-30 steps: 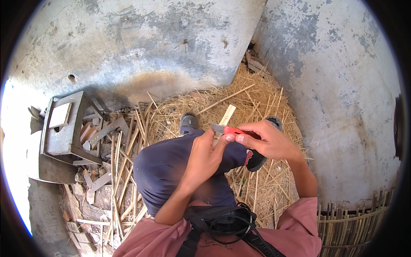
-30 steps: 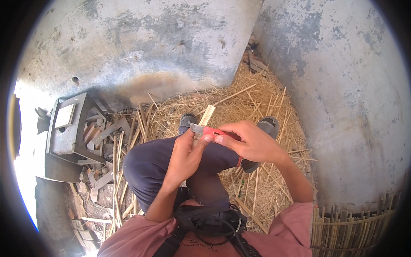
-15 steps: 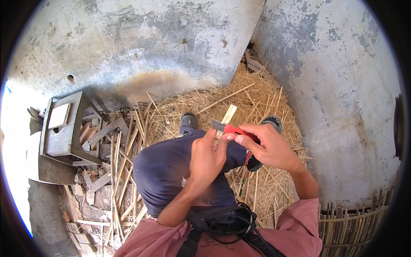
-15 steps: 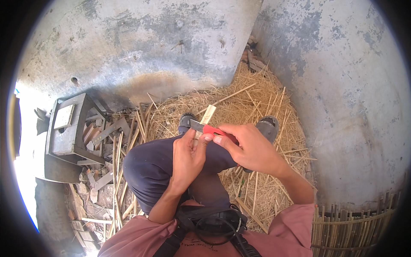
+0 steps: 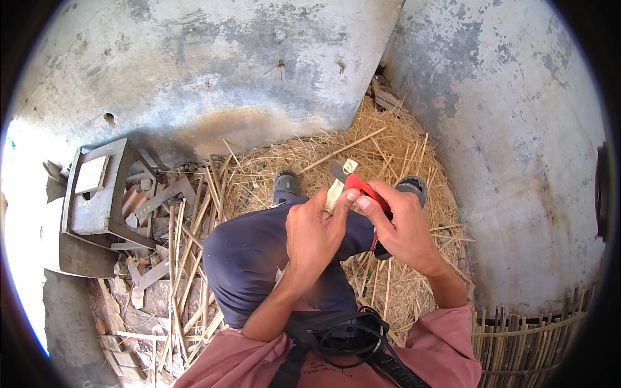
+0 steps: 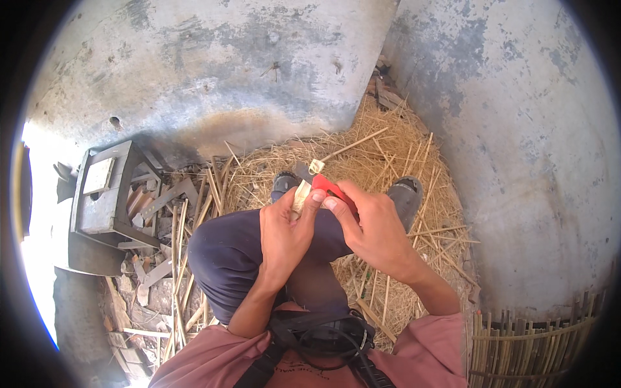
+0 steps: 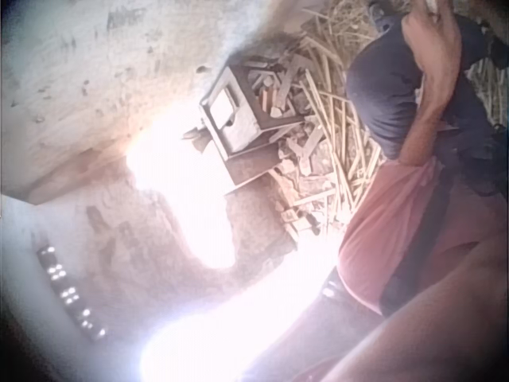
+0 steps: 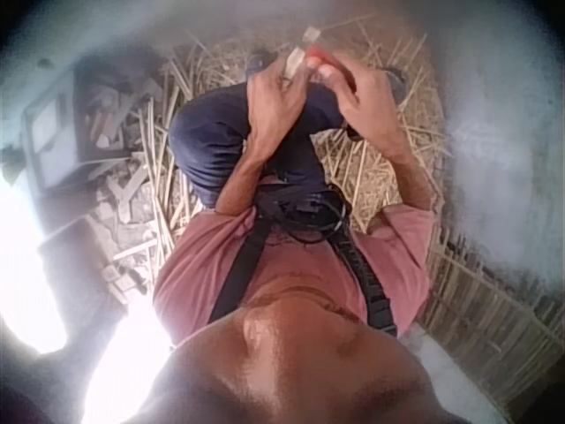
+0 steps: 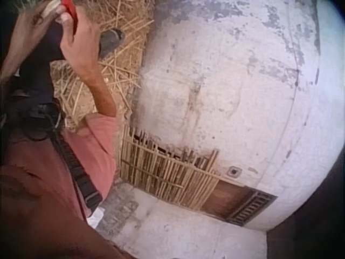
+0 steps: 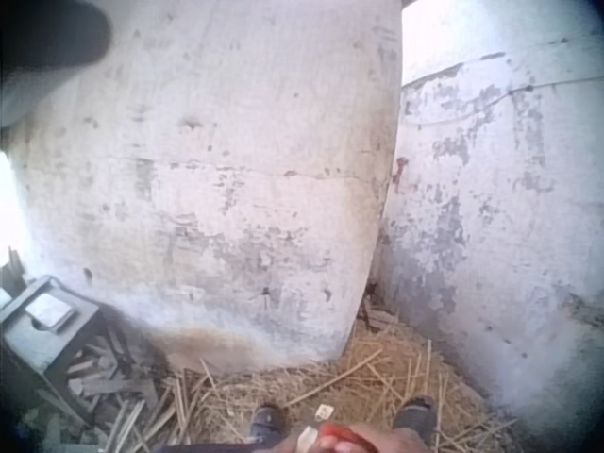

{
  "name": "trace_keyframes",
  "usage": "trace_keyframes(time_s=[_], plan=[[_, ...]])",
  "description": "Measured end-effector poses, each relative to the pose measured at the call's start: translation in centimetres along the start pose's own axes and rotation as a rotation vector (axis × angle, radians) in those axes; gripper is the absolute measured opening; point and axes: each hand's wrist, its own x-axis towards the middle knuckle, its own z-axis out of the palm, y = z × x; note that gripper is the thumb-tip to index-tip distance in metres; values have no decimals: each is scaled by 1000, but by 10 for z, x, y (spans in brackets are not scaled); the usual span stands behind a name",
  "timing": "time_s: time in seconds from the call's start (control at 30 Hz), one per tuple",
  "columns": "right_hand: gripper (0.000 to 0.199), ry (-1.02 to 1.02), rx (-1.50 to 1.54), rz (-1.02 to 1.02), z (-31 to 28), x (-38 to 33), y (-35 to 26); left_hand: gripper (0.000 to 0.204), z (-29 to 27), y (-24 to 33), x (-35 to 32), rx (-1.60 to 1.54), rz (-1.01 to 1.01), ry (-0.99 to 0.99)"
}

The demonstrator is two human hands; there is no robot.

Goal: The person whittles a piece of wood using a small red utility knife, shaving off thin strips to shape the wood while sitting on the floor of a small room.

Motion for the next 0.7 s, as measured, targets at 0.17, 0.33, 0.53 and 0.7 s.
trace_keyframes(time_s=[0.17,0.33,0.53,0.7], plan=[[27,181,-15,-74,7,-1,-1,34,-5,11,-1,77,-92,-36],[36,282,256,197,-64,36,50,37,-14,13,-2,-9,-143,-71],[32,199,78,136,-67,42,70,39,-21,0,2,-189,-198,-292],[29,-3,229,-36,-28,23,55,29,-29,6,0,-196,-201,-393]])
